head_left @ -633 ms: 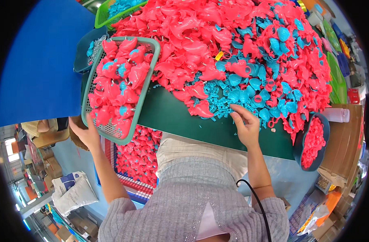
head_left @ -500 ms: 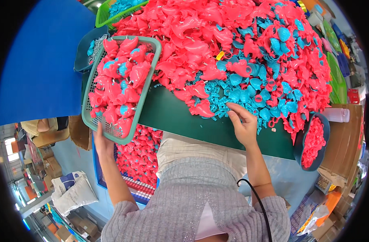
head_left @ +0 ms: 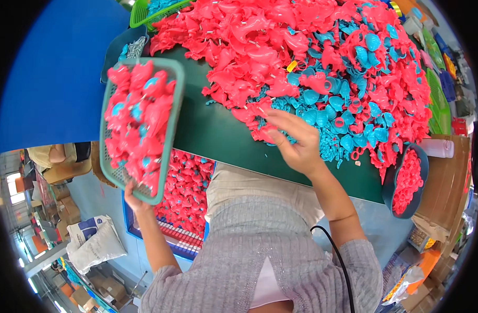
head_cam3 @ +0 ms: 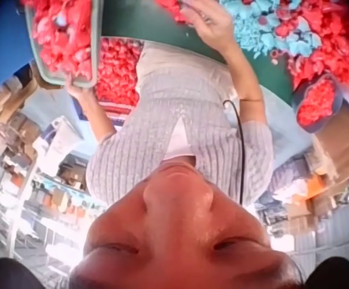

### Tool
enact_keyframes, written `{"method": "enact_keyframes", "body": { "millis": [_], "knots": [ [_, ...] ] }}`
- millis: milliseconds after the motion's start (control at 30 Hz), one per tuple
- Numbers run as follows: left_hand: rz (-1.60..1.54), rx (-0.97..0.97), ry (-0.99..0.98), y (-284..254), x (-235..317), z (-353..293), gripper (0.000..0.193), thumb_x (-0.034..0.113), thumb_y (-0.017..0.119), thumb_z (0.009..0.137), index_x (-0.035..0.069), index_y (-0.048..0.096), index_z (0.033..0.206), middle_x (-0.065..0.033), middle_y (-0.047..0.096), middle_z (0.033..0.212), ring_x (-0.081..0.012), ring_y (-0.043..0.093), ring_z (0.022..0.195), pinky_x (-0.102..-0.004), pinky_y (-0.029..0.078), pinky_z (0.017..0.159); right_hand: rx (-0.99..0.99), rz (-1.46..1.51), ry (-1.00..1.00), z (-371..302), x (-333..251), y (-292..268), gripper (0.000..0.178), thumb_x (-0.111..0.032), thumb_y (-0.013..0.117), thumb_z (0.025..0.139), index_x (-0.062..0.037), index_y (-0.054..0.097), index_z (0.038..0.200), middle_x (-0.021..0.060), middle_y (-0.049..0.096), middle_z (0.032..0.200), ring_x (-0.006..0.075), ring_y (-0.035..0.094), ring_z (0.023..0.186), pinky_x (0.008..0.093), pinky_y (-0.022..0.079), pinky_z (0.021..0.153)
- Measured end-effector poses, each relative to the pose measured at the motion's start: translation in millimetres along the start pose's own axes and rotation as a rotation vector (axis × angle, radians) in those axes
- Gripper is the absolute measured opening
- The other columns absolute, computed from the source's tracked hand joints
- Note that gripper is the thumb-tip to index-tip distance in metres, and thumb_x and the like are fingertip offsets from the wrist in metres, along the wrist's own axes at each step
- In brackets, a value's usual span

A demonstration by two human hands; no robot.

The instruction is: Snap-fitting pink and turquoise plastic toy components together at a factory workstation.

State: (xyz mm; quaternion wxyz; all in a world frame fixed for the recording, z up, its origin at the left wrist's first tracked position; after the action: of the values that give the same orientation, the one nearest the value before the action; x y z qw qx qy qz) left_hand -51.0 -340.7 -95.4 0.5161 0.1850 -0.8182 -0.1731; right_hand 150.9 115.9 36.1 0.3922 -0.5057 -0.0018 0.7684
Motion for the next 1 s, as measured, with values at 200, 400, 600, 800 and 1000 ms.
{"method": "enact_keyframes", "body": {
  "millis": [200,400,600,800,1000],
  "knots": [
    [0.027,0.261,-0.007,-187.1,66.8,-73.5,0.062,0.021,0.054,0.077,0.001,0.044,0.134,-0.0158,0.056,0.127,-0.0328,0.055,0.114,-0.0473,0.044,0.099,0.023,0.035,0.192,-28.4,33.5,-20.0,0.017,-0.001,0.064,0.084,0.0033,0.067,0.101,0.0156,0.068,0.106,0.0221,0.066,0.093,0.0303,0.051,0.083],
    [0.089,0.330,-0.217,-370.2,60.9,-180.9,0.050,0.021,0.055,0.077,0.004,0.051,0.124,-0.0126,0.063,0.107,-0.0303,0.061,0.097,-0.0458,0.050,0.085,0.112,0.082,0.207,-42.0,53.0,-27.8,0.017,0.000,0.062,0.087,0.0042,0.067,0.102,0.0134,0.068,0.104,0.0184,0.065,0.089,0.0273,0.051,0.079],
    [-0.116,0.635,-0.341,-374.5,-94.9,-201.6,0.052,0.023,0.058,0.075,0.012,0.049,0.124,-0.0140,0.058,0.116,-0.0344,0.056,0.107,-0.0556,0.045,0.093,0.121,0.046,0.166,-37.8,45.1,-22.9,0.017,-0.001,0.059,0.089,0.0056,0.065,0.105,0.0133,0.066,0.106,0.0147,0.064,0.083,0.0247,0.051,0.074],
    [-0.223,0.870,-0.470,-399.7,-145.7,-232.1,0.064,0.028,0.059,0.074,0.012,0.043,0.133,-0.0163,0.049,0.132,-0.0414,0.048,0.118,-0.0698,0.041,0.088,0.089,0.034,0.175,-28.5,40.0,-17.7,0.018,0.000,0.058,0.090,0.0060,0.065,0.106,0.0139,0.066,0.107,0.0148,0.064,0.084,0.0249,0.052,0.074],
    [0.213,1.304,-0.288,-352.4,-106.2,-206.2,0.084,0.019,0.066,0.070,0.017,0.029,0.145,-0.0176,0.048,0.133,-0.0400,0.054,0.111,-0.0657,0.047,0.081,0.090,-0.029,0.162,-42.7,36.5,-9.3,0.019,0.000,0.057,0.091,0.0055,0.064,0.107,0.0152,0.065,0.110,0.0158,0.063,0.091,0.0262,0.054,0.076]
  ]
}}
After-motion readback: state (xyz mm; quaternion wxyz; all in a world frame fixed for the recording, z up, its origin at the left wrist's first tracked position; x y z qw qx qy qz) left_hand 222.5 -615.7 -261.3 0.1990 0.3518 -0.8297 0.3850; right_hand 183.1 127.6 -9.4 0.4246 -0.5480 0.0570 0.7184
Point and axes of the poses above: each hand's wrist, its own z-axis towards the middle knuckle, its own y-axis out of the palm, x = y × z, the point moved 6 cm from there along z, towards the middle knuckle
